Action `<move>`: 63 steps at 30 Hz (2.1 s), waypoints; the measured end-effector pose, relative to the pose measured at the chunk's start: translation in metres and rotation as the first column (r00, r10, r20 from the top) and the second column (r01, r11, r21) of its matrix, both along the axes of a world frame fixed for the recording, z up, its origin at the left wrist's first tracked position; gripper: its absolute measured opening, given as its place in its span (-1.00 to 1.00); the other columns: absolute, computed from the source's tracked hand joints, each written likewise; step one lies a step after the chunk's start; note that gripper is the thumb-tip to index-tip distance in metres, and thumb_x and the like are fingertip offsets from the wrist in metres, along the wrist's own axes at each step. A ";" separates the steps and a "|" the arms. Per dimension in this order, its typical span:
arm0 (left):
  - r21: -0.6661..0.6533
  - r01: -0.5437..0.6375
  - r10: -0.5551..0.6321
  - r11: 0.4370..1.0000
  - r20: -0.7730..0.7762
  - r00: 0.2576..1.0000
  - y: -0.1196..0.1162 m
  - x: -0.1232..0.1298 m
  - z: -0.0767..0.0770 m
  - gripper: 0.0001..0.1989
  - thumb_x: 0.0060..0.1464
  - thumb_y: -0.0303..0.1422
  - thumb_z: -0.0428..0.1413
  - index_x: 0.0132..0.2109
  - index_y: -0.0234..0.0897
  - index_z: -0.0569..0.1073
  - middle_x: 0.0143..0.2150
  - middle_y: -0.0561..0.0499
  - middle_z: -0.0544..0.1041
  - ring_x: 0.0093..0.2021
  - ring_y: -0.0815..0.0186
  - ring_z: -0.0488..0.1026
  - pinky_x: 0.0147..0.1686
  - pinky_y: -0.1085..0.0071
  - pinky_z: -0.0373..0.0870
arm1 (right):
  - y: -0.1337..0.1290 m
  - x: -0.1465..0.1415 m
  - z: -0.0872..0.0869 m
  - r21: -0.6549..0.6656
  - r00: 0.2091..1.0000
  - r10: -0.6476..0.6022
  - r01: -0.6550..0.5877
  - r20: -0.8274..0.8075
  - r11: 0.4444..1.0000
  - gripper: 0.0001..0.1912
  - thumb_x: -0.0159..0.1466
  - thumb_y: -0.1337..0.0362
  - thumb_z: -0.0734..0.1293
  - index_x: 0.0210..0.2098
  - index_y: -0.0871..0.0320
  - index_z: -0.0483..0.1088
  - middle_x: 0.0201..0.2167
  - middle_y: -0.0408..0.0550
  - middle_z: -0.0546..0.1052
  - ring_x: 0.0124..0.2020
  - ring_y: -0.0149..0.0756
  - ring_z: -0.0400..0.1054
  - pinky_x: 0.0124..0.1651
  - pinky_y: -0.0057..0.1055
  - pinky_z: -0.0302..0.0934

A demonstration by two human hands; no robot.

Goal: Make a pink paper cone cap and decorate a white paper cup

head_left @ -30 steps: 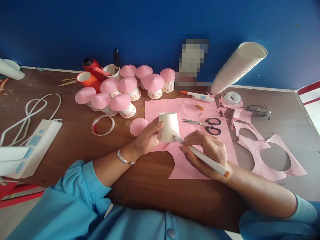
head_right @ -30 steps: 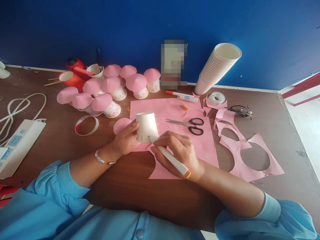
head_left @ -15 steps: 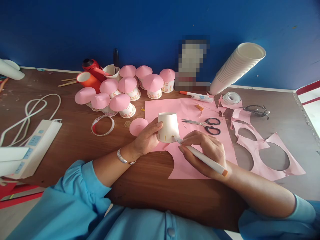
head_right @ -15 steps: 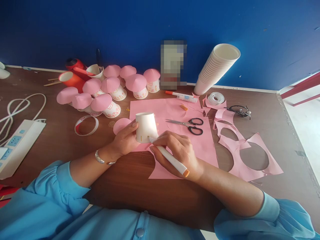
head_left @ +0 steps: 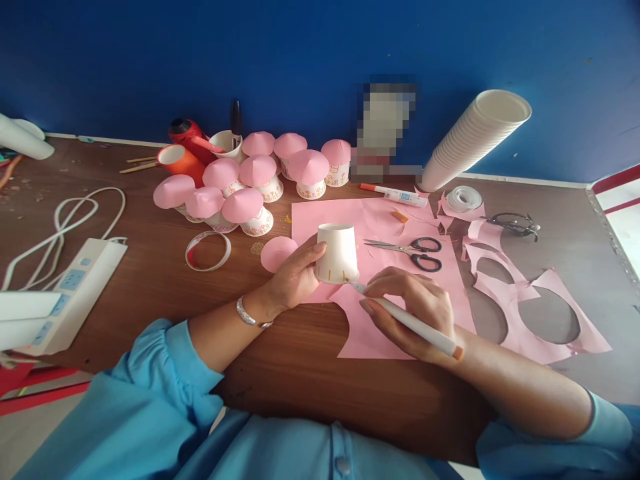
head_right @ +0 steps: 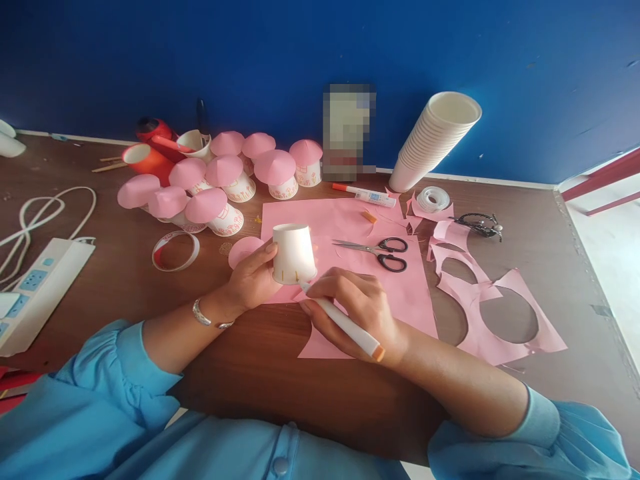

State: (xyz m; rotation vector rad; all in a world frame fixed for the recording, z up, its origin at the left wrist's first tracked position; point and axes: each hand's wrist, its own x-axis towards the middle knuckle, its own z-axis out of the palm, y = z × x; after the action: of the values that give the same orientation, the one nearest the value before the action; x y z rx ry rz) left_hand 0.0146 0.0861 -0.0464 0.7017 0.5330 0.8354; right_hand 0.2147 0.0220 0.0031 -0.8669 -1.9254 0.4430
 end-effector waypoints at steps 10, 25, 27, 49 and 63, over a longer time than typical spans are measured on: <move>-0.071 0.043 -0.039 0.997 0.053 0.998 0.000 -0.001 0.008 -0.60 0.26 -0.16 0.17 0.11 -0.32 0.56 0.07 -0.17 0.62 0.09 0.06 0.52 0.13 0.17 0.40 | 0.015 0.006 -0.020 0.063 0.986 -0.109 0.102 0.124 0.993 -0.37 0.30 0.17 0.49 0.27 0.03 0.22 0.28 0.22 0.45 0.30 0.14 0.37 0.23 0.15 0.35; 0.067 0.028 -0.018 0.997 -0.148 0.989 -0.004 0.001 0.005 -0.54 0.11 -0.12 0.33 0.10 -0.20 0.55 0.03 -0.09 0.57 0.04 0.09 0.47 -0.06 0.27 0.41 | 0.020 0.006 -0.024 0.097 0.966 -0.068 0.045 0.248 0.994 -0.34 0.35 0.20 0.44 0.36 0.08 0.16 0.29 0.28 0.43 0.33 0.15 0.29 0.21 0.18 0.34; 0.038 0.009 -0.004 0.999 -0.128 0.992 -0.004 0.000 0.004 -0.60 0.18 -0.12 0.28 0.08 -0.20 0.56 0.02 -0.07 0.58 0.05 0.10 0.47 0.00 0.25 0.41 | 0.017 0.009 -0.020 0.151 0.978 -0.104 0.077 0.182 0.985 -0.36 0.39 0.12 0.39 0.38 0.10 0.17 0.18 0.27 0.48 0.19 0.11 0.40 0.11 0.10 0.42; 0.025 0.037 -0.036 0.999 -0.051 0.998 -0.002 0.001 0.005 -0.54 0.17 -0.08 0.26 0.10 -0.27 0.53 0.04 -0.18 0.60 0.00 0.02 0.54 -0.05 0.17 0.44 | -0.002 -0.004 0.000 0.192 0.986 -0.056 0.025 0.159 0.981 -0.82 0.28 0.48 0.36 -0.20 0.10 0.35 -0.49 -0.14 0.54 -0.53 -0.35 0.46 -0.49 -0.44 0.40; 0.034 0.033 -0.030 0.999 -0.083 0.996 -0.002 -0.001 0.002 -0.55 0.18 -0.08 0.26 0.10 -0.24 0.54 -0.06 -0.13 0.58 -0.06 0.09 0.51 -0.05 0.18 0.42 | 0.000 -0.004 -0.002 0.205 0.986 -0.075 0.044 0.147 0.978 -0.80 0.25 0.50 0.37 -0.20 0.10 0.36 -0.48 -0.14 0.54 -0.54 -0.35 0.46 -0.48 -0.44 0.41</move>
State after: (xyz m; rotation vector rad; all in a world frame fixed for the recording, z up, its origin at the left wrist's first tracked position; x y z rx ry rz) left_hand 0.0136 0.0837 -0.0444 0.7781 0.5811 0.7903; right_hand 0.2112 0.0218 0.0007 -0.8436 -2.0385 0.1440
